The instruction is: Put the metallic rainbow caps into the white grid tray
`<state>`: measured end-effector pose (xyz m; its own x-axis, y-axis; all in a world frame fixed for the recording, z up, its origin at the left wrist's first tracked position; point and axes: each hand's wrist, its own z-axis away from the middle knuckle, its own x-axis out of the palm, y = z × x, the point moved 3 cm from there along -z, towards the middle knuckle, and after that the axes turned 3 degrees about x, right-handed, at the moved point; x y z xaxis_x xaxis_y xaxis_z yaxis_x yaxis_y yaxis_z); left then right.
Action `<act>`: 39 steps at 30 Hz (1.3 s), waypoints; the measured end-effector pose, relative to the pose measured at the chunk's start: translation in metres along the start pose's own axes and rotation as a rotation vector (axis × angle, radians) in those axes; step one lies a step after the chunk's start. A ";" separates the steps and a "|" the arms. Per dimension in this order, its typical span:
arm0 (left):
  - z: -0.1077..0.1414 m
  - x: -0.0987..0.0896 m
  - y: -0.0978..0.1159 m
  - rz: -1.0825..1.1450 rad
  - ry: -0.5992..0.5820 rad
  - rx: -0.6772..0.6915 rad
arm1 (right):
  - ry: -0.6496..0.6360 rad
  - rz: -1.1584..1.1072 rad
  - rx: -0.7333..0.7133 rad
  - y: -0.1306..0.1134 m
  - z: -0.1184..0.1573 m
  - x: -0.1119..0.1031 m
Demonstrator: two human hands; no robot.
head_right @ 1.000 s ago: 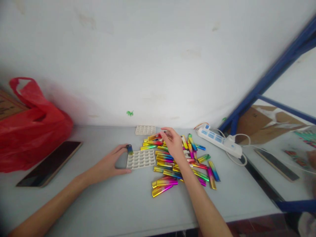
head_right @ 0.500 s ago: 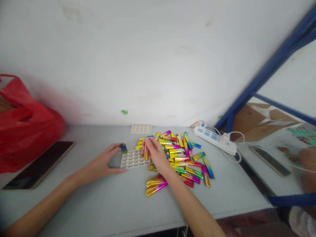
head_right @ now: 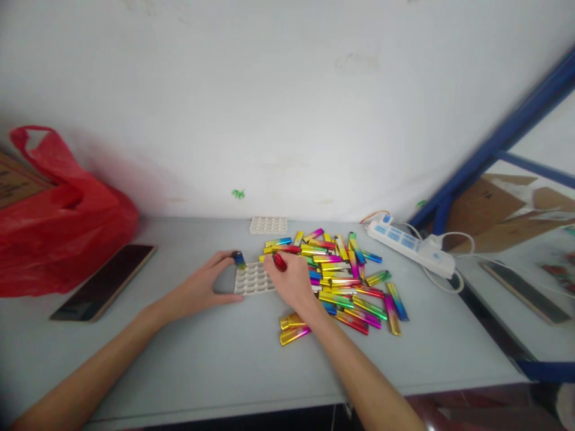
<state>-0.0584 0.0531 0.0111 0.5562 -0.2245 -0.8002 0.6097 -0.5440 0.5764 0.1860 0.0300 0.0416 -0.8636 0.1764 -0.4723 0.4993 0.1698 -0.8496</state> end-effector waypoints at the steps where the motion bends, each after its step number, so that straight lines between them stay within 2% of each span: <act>1: 0.000 0.000 0.000 0.004 0.001 0.001 | 0.004 0.016 0.000 0.001 0.000 0.001; 15: 0.000 -0.002 0.001 -0.026 -0.004 -0.021 | 0.020 0.067 -0.044 -0.003 0.003 -0.010; 23: 0.000 -0.001 0.000 -0.013 -0.017 -0.022 | 0.041 0.146 -0.039 0.006 0.003 -0.006; 27: 0.000 0.000 0.001 -0.008 -0.016 -0.016 | -0.036 0.114 -0.077 0.003 0.004 -0.005; 30: 0.000 0.000 0.005 -0.003 -0.031 -0.004 | -0.128 0.089 -0.197 -0.003 0.005 -0.005; 34: 0.001 -0.001 0.007 -0.003 -0.018 0.025 | -0.160 0.133 -0.344 -0.007 0.005 -0.003; 39: 0.000 0.004 0.001 0.011 -0.013 0.007 | -0.175 0.146 -0.304 -0.004 0.003 0.005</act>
<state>-0.0557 0.0518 0.0088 0.5553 -0.2406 -0.7961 0.5999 -0.5471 0.5838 0.1793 0.0268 0.0421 -0.7675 0.0561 -0.6386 0.5931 0.4402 -0.6742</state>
